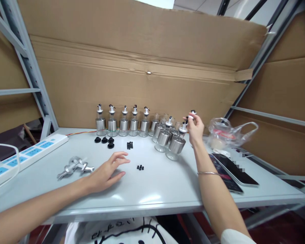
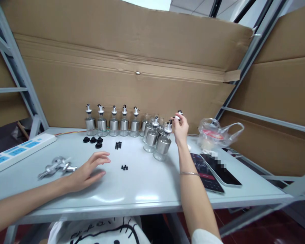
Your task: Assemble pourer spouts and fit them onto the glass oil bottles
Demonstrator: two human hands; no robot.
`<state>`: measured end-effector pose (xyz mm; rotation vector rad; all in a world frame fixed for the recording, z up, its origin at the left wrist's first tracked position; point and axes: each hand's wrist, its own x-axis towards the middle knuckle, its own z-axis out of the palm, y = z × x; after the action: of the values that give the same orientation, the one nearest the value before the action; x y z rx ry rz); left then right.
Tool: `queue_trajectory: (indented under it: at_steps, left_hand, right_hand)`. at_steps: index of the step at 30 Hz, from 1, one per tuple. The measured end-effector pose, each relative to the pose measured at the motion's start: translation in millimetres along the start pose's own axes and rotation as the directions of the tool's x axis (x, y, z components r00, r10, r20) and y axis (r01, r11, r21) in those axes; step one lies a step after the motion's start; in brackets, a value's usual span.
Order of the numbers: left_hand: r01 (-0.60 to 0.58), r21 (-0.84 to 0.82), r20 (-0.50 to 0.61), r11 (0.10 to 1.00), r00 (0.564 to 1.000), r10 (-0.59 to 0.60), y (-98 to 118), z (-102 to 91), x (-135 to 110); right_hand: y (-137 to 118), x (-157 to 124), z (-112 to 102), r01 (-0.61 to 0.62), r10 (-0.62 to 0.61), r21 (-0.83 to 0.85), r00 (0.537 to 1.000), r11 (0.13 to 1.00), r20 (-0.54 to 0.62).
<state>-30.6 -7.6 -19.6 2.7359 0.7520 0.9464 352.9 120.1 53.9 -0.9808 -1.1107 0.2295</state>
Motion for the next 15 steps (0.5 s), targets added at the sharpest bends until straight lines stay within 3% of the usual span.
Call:
queue_trajectory:
  at_steps: [6,9,12,13,15]
  left_hand:
    - [-0.008,0.004,0.027,1.000,1.000,0.007,1.0,-0.6,0.7]
    - [-0.005,0.005,0.039,1.000,0.999,0.005,0.8,0.1,0.5]
    - [-0.011,0.004,0.051,1.000,0.999,0.011,0.4,0.3,0.6]
    - [-0.011,0.002,0.055,1.000,0.998,0.011,0.3,0.2,0.6]
    - [-0.009,-0.005,0.059,1.000,0.998,0.010,0.3,0.0,0.8]
  right_hand:
    - [13.2,-13.6,1.8,-0.074,0.094,-0.108,0.977,0.991,0.192]
    - [11.7,-13.1,0.6,-0.002,0.038,-0.199,0.984,0.980,0.177]
    - [9.8,-10.9,-1.0,0.047,-0.056,-0.337,0.998,0.940,-0.017]
    - [7.8,-10.5,-2.0,0.042,-0.097,-0.373,0.987,0.927,-0.131]
    - [-0.3,-10.6,-5.5,0.060,-0.214,-0.410,0.915,0.910,-0.342]
